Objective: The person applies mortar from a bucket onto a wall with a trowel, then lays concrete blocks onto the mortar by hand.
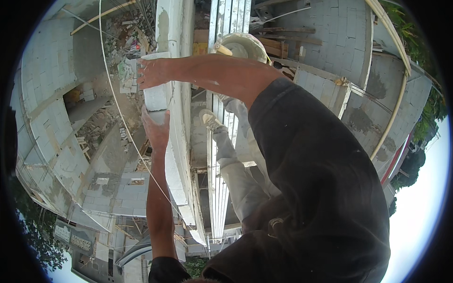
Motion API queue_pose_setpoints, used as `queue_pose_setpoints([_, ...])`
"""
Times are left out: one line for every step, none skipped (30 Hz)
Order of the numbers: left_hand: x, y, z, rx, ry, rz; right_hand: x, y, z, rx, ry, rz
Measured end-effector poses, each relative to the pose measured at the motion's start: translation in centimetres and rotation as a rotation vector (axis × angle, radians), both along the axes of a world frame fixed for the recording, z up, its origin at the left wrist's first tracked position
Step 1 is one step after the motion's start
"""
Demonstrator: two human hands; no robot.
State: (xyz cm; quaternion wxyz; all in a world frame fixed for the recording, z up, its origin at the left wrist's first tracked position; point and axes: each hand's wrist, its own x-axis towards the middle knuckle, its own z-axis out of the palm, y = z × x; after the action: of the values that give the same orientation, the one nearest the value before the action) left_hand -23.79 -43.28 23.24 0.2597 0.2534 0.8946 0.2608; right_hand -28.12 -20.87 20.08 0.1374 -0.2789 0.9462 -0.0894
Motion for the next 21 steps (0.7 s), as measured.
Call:
queue_pose_setpoints([0.0,0.5,0.2,0.015,0.020,0.000,0.1,0.1,0.0,0.025,0.001,-0.009])
queue_pose_setpoints([0.1,0.4,0.4,0.016,0.041,0.010,0.1,-0.4,0.5,0.016,0.000,-0.010])
queue_pose_setpoints([0.0,0.1,0.5,0.004,0.045,0.010,-0.2,-1.0,1.4,0.050,-0.031,0.012])
queue_pose_setpoints([0.0,0.0,0.5,-0.051,0.056,0.031,-0.5,-1.5,2.4,0.083,-0.062,0.034])
queue_pose_setpoints([-0.1,0.6,0.4,-0.090,0.065,0.045,-0.4,-1.3,2.4,0.087,-0.060,0.026])
queue_pose_setpoints([-0.1,1.0,0.3,-0.087,0.067,0.037,-0.3,-1.1,2.5,0.083,-0.064,0.023])
queue_pose_setpoints([-0.2,1.4,0.2,-0.124,0.072,0.050,-0.2,-0.9,2.5,0.079,-0.067,0.019])
queue_pose_setpoints([-0.1,2.2,0.1,-0.151,0.075,0.058,-0.2,-0.6,2.3,0.091,-0.068,0.007])
queue_pose_setpoints([-0.2,2.6,-0.3,-0.140,0.078,0.046,-0.5,-0.6,2.3,0.093,-0.084,-0.017])
queue_pose_setpoints([-0.1,2.5,-0.8,-0.176,0.092,0.055,-0.5,-0.4,2.3,0.094,-0.100,-0.042])
queue_pose_setpoints([-0.2,1.8,-1.5,-0.222,0.110,0.073,-0.4,-1.0,2.7,0.117,-0.127,-0.060])
queue_pose_setpoints([0.0,1.3,-2.2,-0.219,0.120,0.071,-0.1,-1.3,2.9,0.119,-0.117,-0.064])
queue_pose_setpoints([0.1,0.7,-2.8,-0.228,0.176,0.059,0.9,-1.4,3.0,0.038,-0.009,-0.193])
queue_pose_setpoints([0.3,-0.2,-3.1,-0.244,0.228,0.046,2.2,-1.8,3.2,-0.050,0.095,-0.320])
queue_pose_setpoints([0.3,-0.2,-2.9,-0.251,0.206,0.062,3.8,-1.6,4.1,-0.210,0.162,-0.493])
queue_pose_setpoints([0.3,-0.2,-2.8,-0.253,0.209,0.053,5.9,-0.6,5.0,-0.367,0.227,-0.670])
queue_pose_setpoints([0.4,0.3,-2.8,-0.254,0.220,0.059,8.5,1.0,5.1,-0.496,0.167,-0.844])
queue_pose_setpoints([0.3,0.6,-2.8,-0.264,0.236,0.066,10.9,2.4,5.0,-0.635,0.103,-1.015])
queue_pose_setpoints([0.2,0.6,-2.3,-0.241,0.249,0.071,13.3,3.4,4.2,-0.668,0.057,-1.158])
queue_pose_setpoints([0.2,0.6,-2.4,-0.267,0.287,0.067,15.1,4.2,1.5,-0.724,-0.010,-1.316])
queue_pose_setpoints([0.1,0.4,-2.6,-0.297,0.322,0.061,15.2,4.3,-0.4,-0.737,-0.009,-1.328])
